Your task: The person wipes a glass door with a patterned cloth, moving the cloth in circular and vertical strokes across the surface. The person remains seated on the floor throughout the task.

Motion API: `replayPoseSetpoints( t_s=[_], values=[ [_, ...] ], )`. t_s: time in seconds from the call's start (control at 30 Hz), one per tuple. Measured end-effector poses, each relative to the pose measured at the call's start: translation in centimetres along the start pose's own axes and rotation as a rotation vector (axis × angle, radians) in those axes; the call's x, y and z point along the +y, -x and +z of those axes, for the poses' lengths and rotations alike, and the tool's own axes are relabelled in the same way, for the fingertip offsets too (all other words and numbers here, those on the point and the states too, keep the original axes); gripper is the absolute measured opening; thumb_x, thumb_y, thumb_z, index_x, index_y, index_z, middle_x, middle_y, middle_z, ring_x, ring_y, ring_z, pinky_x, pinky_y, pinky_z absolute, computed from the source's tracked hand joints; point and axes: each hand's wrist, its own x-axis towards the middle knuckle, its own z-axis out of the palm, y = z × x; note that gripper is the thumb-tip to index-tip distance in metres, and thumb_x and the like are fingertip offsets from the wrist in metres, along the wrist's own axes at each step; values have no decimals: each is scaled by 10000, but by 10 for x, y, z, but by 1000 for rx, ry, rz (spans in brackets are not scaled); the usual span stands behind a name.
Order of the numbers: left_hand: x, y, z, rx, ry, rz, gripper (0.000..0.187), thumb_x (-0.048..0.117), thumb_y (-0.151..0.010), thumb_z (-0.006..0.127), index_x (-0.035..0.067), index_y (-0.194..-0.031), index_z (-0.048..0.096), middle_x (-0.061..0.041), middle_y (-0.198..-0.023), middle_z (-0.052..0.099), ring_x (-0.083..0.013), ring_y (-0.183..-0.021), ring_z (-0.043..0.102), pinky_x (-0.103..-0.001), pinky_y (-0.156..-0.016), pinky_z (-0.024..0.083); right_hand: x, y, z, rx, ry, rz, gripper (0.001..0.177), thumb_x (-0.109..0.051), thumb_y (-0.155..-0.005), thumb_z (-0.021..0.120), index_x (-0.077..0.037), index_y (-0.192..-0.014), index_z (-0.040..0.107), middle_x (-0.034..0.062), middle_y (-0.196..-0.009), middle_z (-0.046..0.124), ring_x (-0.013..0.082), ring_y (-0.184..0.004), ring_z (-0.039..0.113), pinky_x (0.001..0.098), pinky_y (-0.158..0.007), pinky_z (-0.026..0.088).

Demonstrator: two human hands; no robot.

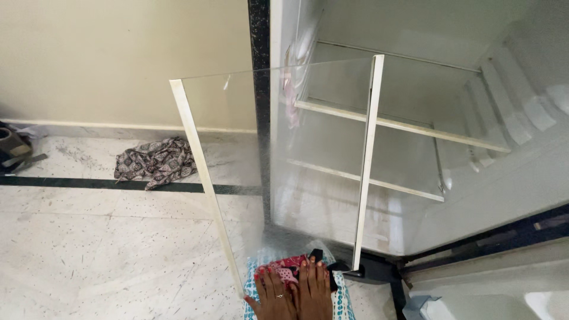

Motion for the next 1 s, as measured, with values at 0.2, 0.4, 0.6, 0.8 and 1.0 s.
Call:
replayPoseSetpoints(
  t_s=[0.2,0.4,0.6,0.8,1.0],
  values=[
    [18,-52,-45,30,50,6,689,384,-954,436,40,-1538,307,-183,-1623,266,-407,-1511,200,-769,-1108,76,-21,-53,-50,-34,-18,27,691,-356,-974,532,-17,-1541,332,223,-1602,319,422,-1475,283,632,-1181,108],
    [65,-201,-148,163,207,86,641,239,-999,433,46,-1601,324,-151,-1683,285,-350,-1573,210,-653,-1214,10,-43,-197,-135,38,-53,-18,686,-359,-1018,481,-48,-1596,279,160,-1672,248,367,-1536,225,658,-1194,35],
    [107,-332,-231,347,171,173,665,287,-1020,490,59,-1623,326,-109,-1702,293,-285,-1586,239,-594,-1247,-47,-58,-328,-189,251,-67,-82,648,-340,-1080,460,-65,-1635,270,139,-1711,238,354,-1577,229,626,-1256,84],
    [124,-394,-261,421,225,179,660,317,-1062,504,61,-1637,304,-91,-1710,290,-265,-1601,239,-581,-1286,-27,-61,-389,-208,351,-60,-71,621,-364,-1123,465,-91,-1653,292,103,-1728,255,327,-1608,227,618,-1301,96],
    [118,-399,-245,515,138,176,517,334,-1109,524,217,-1604,430,-46,-1695,335,-227,-1593,275,-573,-1279,-71,-58,-393,-189,473,26,-26,509,-410,-1123,529,-269,-1604,441,90,-1711,255,344,-1605,179,626,-1300,32]
  ],
)
